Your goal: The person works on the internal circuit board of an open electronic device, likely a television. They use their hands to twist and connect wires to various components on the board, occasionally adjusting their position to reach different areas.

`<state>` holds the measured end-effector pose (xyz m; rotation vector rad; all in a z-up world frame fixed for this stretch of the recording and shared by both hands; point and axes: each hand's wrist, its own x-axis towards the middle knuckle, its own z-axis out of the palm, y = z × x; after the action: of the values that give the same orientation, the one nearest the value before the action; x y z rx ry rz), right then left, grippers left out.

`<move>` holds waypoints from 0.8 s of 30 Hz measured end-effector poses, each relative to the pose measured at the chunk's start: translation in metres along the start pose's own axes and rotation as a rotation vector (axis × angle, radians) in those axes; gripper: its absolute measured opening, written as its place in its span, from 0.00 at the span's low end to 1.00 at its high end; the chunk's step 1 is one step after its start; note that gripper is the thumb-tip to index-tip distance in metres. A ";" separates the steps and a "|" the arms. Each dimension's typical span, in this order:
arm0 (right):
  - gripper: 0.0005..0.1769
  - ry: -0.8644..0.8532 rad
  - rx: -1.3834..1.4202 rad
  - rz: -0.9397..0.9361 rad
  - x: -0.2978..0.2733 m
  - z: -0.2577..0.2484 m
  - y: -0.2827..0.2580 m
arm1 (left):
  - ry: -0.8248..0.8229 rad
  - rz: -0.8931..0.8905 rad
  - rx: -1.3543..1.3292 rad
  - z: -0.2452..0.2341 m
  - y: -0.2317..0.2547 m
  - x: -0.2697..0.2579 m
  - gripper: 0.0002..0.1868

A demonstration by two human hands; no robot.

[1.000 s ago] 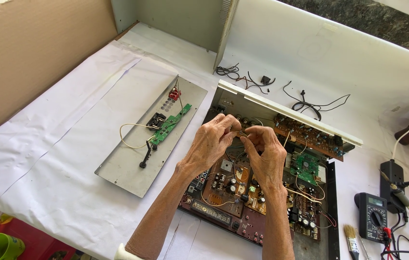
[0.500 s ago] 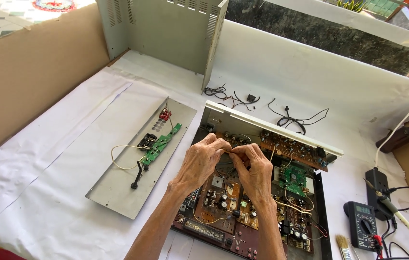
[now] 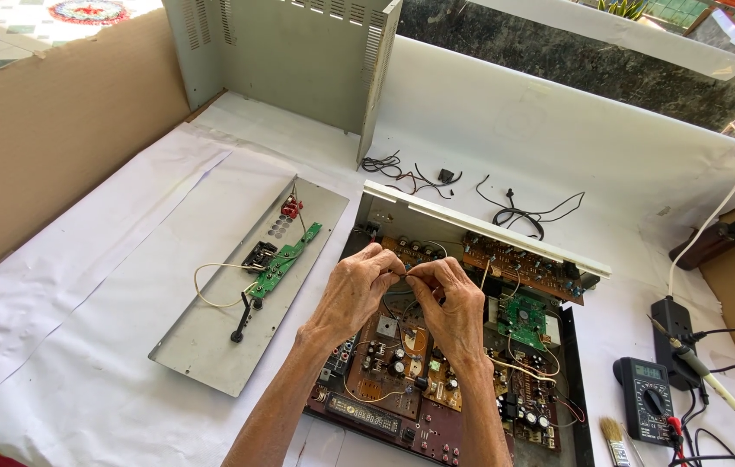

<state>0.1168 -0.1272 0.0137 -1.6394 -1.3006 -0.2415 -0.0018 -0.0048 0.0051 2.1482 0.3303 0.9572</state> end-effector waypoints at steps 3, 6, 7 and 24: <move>0.02 -0.004 0.015 0.019 -0.001 0.000 0.001 | 0.010 -0.008 -0.018 0.002 -0.004 0.000 0.06; 0.03 0.000 -0.004 0.020 0.001 -0.002 0.001 | 0.030 -0.024 -0.058 0.001 -0.001 0.001 0.06; 0.03 0.001 -0.005 0.020 0.001 -0.002 0.000 | 0.029 -0.023 -0.058 0.000 0.002 0.001 0.06; 0.02 -0.021 0.097 0.096 0.003 -0.004 -0.008 | -0.039 -0.051 -0.254 -0.008 0.000 0.002 0.06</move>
<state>0.1128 -0.1292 0.0225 -1.6202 -1.2273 -0.1017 -0.0068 0.0002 0.0100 1.9157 0.2297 0.8772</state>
